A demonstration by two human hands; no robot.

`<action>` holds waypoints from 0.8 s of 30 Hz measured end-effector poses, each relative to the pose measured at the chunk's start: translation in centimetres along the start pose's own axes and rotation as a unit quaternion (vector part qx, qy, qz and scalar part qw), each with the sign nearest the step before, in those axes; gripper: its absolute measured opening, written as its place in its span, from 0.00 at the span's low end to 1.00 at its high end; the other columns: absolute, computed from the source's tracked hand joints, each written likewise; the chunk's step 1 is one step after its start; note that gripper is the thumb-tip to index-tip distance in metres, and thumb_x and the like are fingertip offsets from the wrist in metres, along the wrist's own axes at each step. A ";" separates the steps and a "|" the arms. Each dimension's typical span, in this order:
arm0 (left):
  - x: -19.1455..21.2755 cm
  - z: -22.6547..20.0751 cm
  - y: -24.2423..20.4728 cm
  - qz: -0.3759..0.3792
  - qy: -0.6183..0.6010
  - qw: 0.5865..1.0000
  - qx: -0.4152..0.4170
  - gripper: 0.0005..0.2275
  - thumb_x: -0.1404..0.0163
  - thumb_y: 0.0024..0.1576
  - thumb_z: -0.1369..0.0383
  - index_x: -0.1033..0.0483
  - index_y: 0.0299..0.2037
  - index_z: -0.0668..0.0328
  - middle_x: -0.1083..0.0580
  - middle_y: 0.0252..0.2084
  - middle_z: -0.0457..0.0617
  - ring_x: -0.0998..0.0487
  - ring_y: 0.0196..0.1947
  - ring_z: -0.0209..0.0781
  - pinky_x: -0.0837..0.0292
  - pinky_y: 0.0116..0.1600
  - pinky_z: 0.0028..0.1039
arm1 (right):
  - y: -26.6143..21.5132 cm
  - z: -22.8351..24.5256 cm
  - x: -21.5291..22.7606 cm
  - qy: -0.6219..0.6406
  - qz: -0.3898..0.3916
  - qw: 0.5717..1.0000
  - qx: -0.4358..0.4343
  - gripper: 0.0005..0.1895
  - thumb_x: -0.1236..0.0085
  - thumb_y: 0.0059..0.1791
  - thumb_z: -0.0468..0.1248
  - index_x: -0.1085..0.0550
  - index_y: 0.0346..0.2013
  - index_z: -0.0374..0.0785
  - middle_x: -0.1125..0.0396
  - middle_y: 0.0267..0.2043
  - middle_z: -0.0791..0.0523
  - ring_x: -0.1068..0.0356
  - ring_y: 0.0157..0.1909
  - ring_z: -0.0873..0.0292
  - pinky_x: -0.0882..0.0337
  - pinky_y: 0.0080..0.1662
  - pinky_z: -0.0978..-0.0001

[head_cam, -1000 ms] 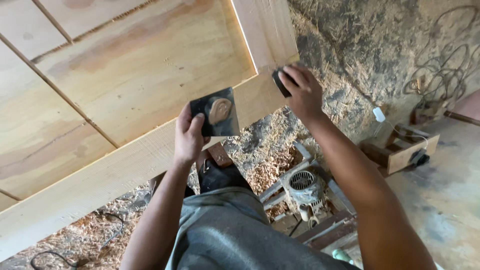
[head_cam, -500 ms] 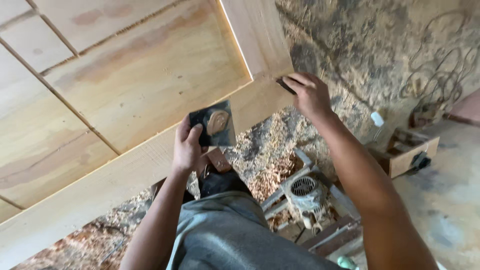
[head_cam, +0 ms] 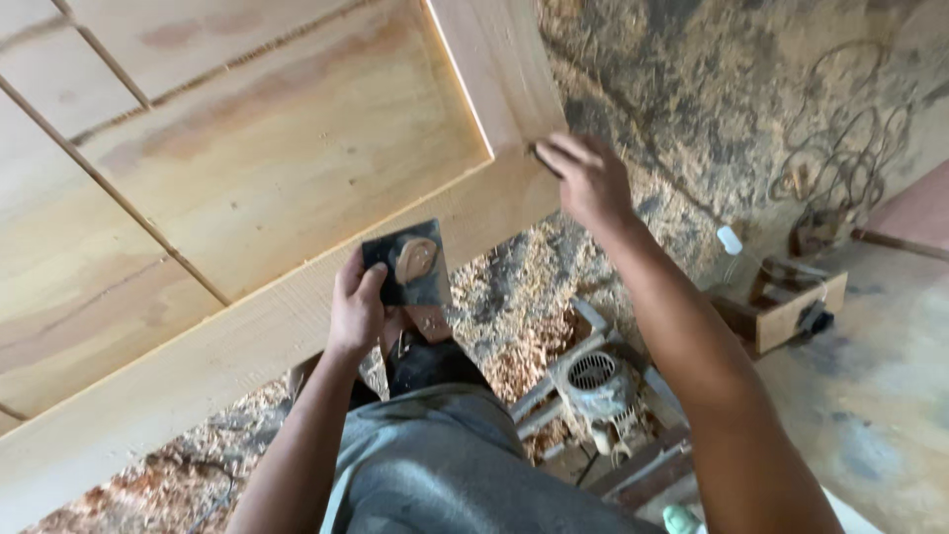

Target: The person applies wood filler to the joints and surface of a wooden panel using a putty knife and a small metal plate. They spread the filler into the seams and smooth it across the panel, then scrape excess material off the tool onto the plate.

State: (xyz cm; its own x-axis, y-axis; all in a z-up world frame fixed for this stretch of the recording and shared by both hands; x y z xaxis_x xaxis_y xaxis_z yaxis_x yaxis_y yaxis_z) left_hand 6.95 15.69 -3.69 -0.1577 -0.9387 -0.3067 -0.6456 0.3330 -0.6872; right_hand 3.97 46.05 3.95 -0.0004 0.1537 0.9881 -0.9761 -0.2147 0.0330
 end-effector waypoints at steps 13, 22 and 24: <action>0.7 1.3 -0.3 0.011 -0.004 1.000 -0.025 0.14 0.58 0.61 0.74 0.27 0.55 0.70 0.24 0.44 0.50 0.25 0.40 0.35 0.28 0.44 0.25 | -3.1 -3.3 -2.5 -0.023 0.042 0.961 -0.272 0.15 0.48 0.54 0.23 0.21 0.51 0.37 0.23 0.49 0.54 0.26 0.28 0.62 0.33 0.22 0.75; -3.3 -1.3 3.1 0.060 0.055 0.995 -0.049 0.14 0.58 0.65 0.69 0.28 0.54 0.71 0.26 0.34 0.48 0.30 0.30 0.35 0.32 0.33 0.27 | -1.1 11.1 4.7 0.192 0.043 0.979 0.052 0.19 0.49 0.48 0.22 0.20 0.50 0.39 0.24 0.50 0.53 0.23 0.45 0.56 0.21 0.40 0.70; -4.4 -1.6 2.7 0.074 0.099 0.991 -0.052 0.15 0.58 0.65 0.68 0.30 0.57 0.72 0.25 0.34 0.49 0.28 0.30 0.35 0.30 0.34 0.28 | -0.9 13.1 5.6 0.184 0.050 0.980 0.060 0.20 0.48 0.46 0.20 0.19 0.48 0.38 0.23 0.47 0.53 0.22 0.43 0.57 0.21 0.38 0.69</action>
State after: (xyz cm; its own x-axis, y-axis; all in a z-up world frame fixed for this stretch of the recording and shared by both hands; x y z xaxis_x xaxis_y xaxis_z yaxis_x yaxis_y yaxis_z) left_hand 4.74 20.56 -3.11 -0.3932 -0.8826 -0.2579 -0.6766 0.4676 -0.5688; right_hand 7.66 34.47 11.37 -0.1935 0.4582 0.8675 -0.9349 -0.3542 -0.0214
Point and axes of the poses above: each hand's wrist, its own y-axis towards the middle knuckle, its own x-axis out of the back of the hand, z = x × y, the point moved 10 cm from there along y, towards the middle knuckle
